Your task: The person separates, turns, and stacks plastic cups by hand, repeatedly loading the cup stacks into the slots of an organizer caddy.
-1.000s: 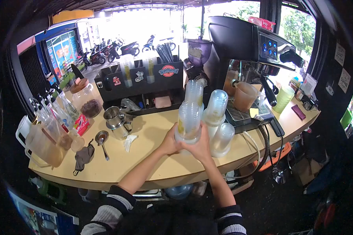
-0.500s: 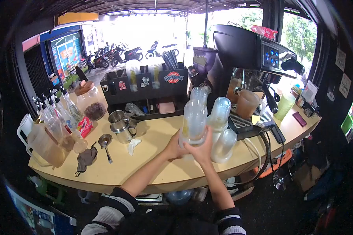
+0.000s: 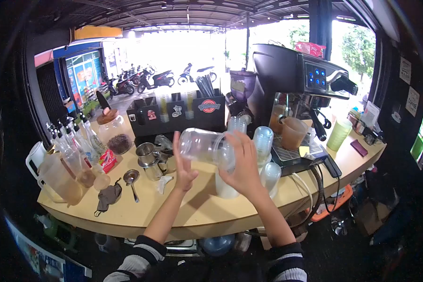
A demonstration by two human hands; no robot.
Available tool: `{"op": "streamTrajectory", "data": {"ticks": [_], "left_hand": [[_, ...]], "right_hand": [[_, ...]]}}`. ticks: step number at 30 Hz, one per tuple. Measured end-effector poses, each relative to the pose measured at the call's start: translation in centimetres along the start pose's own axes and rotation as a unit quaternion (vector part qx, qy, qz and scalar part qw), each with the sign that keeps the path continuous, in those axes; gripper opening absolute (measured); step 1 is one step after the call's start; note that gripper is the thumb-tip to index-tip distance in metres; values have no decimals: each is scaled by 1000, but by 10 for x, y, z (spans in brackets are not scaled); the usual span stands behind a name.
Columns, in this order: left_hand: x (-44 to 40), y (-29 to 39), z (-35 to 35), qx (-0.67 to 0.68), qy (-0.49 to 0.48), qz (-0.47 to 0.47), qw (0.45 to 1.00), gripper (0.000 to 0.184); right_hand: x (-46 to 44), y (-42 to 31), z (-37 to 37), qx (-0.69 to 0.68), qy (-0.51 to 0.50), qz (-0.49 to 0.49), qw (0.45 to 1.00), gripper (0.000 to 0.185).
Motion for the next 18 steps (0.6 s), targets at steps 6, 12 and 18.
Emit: {"op": "streamTrajectory", "data": {"ticks": [6,12,18], "left_hand": [[3,58,21,-154,-30,9,988,100],[19,59,48,-96,100,58,989,71],[34,66,70,-42,192,274,941,51]], "right_hand": [[5,-33,-17,-221,-63,-28,973,76],[7,-48,-41,-538,-45,-145,829,79],[20,-40,-80,-509,-102,-90,850,51]]}}
Point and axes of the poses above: each hand's wrist, its own x-axis away from the middle knuckle, its own z-axis out of the back of the hand, y = z × x, the point moved 1 cm from there along -x, towards the middle knuckle, and after that the axes turned 1 degree about z, right-handed, at the moved point
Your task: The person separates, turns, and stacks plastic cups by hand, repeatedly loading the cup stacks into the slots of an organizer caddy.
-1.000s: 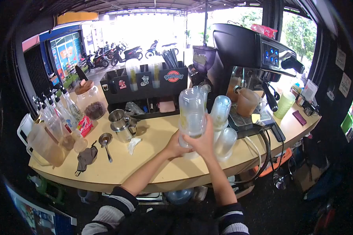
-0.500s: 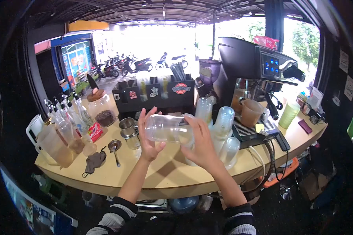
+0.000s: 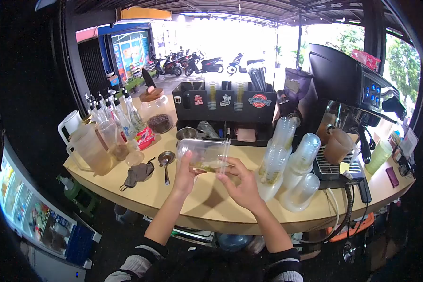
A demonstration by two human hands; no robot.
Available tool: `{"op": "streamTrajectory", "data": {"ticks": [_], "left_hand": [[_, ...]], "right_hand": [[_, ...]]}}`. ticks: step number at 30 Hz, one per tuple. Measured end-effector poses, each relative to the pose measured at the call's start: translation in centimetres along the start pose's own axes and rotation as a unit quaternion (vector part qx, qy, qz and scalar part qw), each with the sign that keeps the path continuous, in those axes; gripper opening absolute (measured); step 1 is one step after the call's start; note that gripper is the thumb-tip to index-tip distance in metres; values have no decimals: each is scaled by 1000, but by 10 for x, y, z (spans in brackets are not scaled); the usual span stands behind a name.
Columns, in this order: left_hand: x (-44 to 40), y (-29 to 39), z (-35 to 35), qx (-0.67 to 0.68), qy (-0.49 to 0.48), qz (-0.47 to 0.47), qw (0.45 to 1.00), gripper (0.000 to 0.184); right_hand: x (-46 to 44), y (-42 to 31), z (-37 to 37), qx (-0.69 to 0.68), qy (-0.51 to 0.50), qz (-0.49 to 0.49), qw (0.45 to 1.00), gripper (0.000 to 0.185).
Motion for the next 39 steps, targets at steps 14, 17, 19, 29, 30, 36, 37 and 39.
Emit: {"op": "streamTrajectory", "data": {"ticks": [14,17,19,29,30,36,37,39], "left_hand": [[9,14,11,-96,-119,-95,984,63],[8,7,11,-63,-125,-101,985,62],[7,6,10,-70,-110,-91,987,62],[6,-2,-9,-223,-54,-167,959,57],[5,-1,-11,-170,-33,-108,979,55],[-43,37,-4,-267,-26,-229,936,52],[-55,50,-5,-279,-22,-263,923,54],[-88,72,-8,-289,-2,-304,908,59]], "right_hand": [[-3,7,3,-124,47,-108,985,29],[-2,5,6,-119,50,-106,986,31],[-1,5,9,-122,46,-109,985,32],[9,12,15,-122,75,-88,986,31],[9,13,14,-132,82,-87,984,31],[-3,52,9,-99,71,-98,988,29],[-4,59,7,-79,55,-131,987,30],[-7,72,2,16,13,-170,985,33]]}}
Point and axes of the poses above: each hand's wrist, its own x-axis away from the middle knuckle, its own z-axis out of the back of the hand, y = z × x, the point moved 1 cm from there along -x, towards the middle knuckle, and after that the axes turned 1 degree about z, right-handed, at the moved point
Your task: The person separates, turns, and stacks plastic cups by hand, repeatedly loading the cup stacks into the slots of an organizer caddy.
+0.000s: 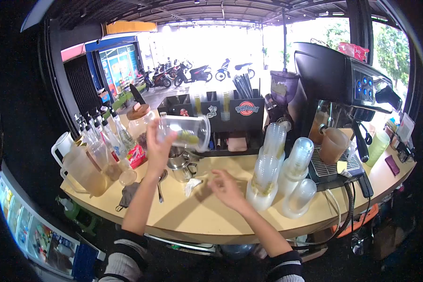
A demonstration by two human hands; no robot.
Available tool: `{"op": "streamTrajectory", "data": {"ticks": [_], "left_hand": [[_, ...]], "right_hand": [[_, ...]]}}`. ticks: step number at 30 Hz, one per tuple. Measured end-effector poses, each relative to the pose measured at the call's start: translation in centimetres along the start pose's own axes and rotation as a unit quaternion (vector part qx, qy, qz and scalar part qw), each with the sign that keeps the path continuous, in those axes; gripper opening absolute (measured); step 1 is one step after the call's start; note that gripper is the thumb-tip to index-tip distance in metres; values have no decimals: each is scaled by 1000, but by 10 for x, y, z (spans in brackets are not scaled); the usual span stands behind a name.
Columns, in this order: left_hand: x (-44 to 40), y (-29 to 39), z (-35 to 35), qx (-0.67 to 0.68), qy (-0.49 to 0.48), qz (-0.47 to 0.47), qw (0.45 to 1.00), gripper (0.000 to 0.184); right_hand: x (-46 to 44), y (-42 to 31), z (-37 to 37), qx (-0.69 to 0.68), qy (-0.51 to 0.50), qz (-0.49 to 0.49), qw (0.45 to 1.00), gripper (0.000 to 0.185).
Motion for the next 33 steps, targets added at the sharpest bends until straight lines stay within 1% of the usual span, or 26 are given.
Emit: {"op": "streamTrajectory", "data": {"ticks": [1,2,3,5,6,7,8,9,10,11,12,14,15,16,18,20,22,24,26,31,33], "left_hand": [[-20,2,-1,28,-2,37,999,61],[-41,-10,-3,6,8,-12,1000,61],[-59,-4,-9,22,-7,-2,1000,63],[-94,-5,-20,39,-24,7,999,64],[-114,-16,-26,-16,-39,-44,998,66],[-132,-20,-32,-69,-52,-96,992,68],[-147,-25,-40,-62,-51,-99,992,68],[-160,-28,-50,-118,-58,-107,985,69],[-172,-30,-60,-175,-65,-113,976,70],[-184,-36,-70,-146,-99,-102,979,69],[-193,-47,-80,-143,-98,-104,979,69],[-210,-68,-101,-220,-148,-123,956,73],[-214,-71,-110,-238,-149,-152,948,72],[-219,-76,-117,-234,-155,-153,948,72],[-226,-85,-130,-295,-160,-177,925,73],[-233,-92,-136,-281,-155,-184,929,73],[-240,-93,-134,-249,-140,-163,944,72],[-244,-88,-129,-248,-149,-148,946,71],[-243,-78,-124,-273,-119,-170,939,70],[-239,-82,-129,-297,-133,-139,935,70],[-240,-81,-133,-242,-60,-194,949,70]], "right_hand": [[-6,14,-6,165,-57,24,984,36],[-10,27,-11,326,-112,47,938,40],[-13,37,-15,327,-108,49,938,40],[-13,58,-24,466,-143,29,872,43],[-13,66,-28,469,-139,29,872,43],[-14,72,-29,460,-131,67,875,44],[-16,77,-29,453,-124,106,876,44],[-19,79,-28,433,-115,112,887,43],[-21,80,-26,438,-113,111,885,43],[-21,81,-24,418,-120,106,894,41],[-22,82,-23,397,-126,102,903,40],[-27,89,-21,397,-114,113,904,38],[-28,87,-21,380,-118,114,910,37],[-28,84,-21,363,-122,113,917,37],[-28,79,-17,367,-123,118,914,36],[-27,78,-16,371,-120,158,907,36],[-28,83,-16,369,-117,157,908,36],[-28,85,-16,365,-114,158,911,36],[-28,84,-16,371,-115,165,907,36],[-29,85,-17,372,-118,169,905,37],[-29,85,-16,371,-119,165,906,37]]}}
Point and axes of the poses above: each hand's wrist, its own x-axis away from the middle knuckle, its own z-axis out of the back of the hand, y = z × x, the point moved 1 cm from there along -x, towards the middle knuckle, and after that the axes turned 1 degree about z, right-handed, at the moved point
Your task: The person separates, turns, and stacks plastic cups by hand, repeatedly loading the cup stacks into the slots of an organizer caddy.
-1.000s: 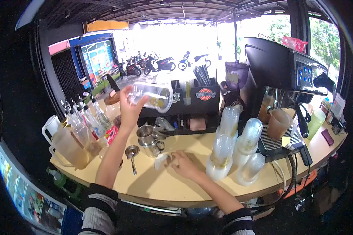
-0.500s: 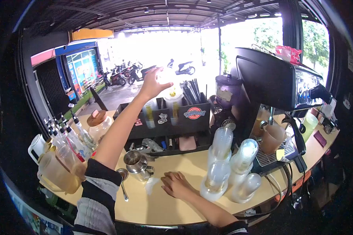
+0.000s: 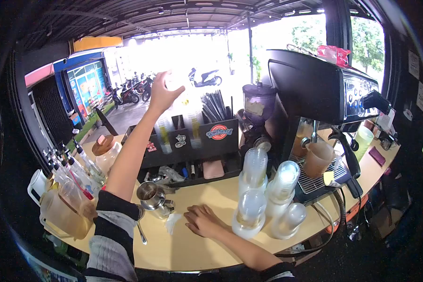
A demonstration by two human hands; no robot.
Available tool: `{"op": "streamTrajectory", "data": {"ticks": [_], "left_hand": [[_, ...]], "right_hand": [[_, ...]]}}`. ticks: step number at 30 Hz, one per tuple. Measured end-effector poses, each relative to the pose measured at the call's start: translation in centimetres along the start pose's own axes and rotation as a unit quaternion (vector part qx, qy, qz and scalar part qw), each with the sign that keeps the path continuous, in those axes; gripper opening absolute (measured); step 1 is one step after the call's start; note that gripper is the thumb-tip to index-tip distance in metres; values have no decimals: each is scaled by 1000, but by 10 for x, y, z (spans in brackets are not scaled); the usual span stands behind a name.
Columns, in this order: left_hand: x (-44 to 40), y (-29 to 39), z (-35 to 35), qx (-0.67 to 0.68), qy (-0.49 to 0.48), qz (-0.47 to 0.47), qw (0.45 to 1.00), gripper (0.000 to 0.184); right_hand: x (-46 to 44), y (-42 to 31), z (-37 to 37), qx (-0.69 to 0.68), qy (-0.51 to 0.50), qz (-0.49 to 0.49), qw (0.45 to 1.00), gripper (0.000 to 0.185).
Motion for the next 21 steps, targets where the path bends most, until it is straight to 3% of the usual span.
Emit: {"op": "streamTrajectory", "data": {"ticks": [4,9,13,16,21], "left_hand": [[0,-1,0,-32,-83,26,996,73],[11,-7,-12,-16,-88,39,995,72],[23,-13,-24,20,-205,55,977,74],[31,-10,-30,36,-212,60,975,75],[35,-19,-35,-27,-269,72,960,81]], "right_hand": [[1,0,-1,5,7,-3,1000,36],[1,1,-5,11,10,-3,1000,34],[-1,0,-5,11,10,-2,1000,34],[0,-1,-4,14,12,-1,1000,34],[0,-1,-3,14,15,8,1000,34]]}}
Point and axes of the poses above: each hand's wrist, its own x-axis away from the middle knuckle, its own z-axis out of the back of the hand, y = z × x, the point moved 1 cm from there along -x, towards the middle knuckle, and after that the axes turned 1 degree about z, right-handed, at the moved point
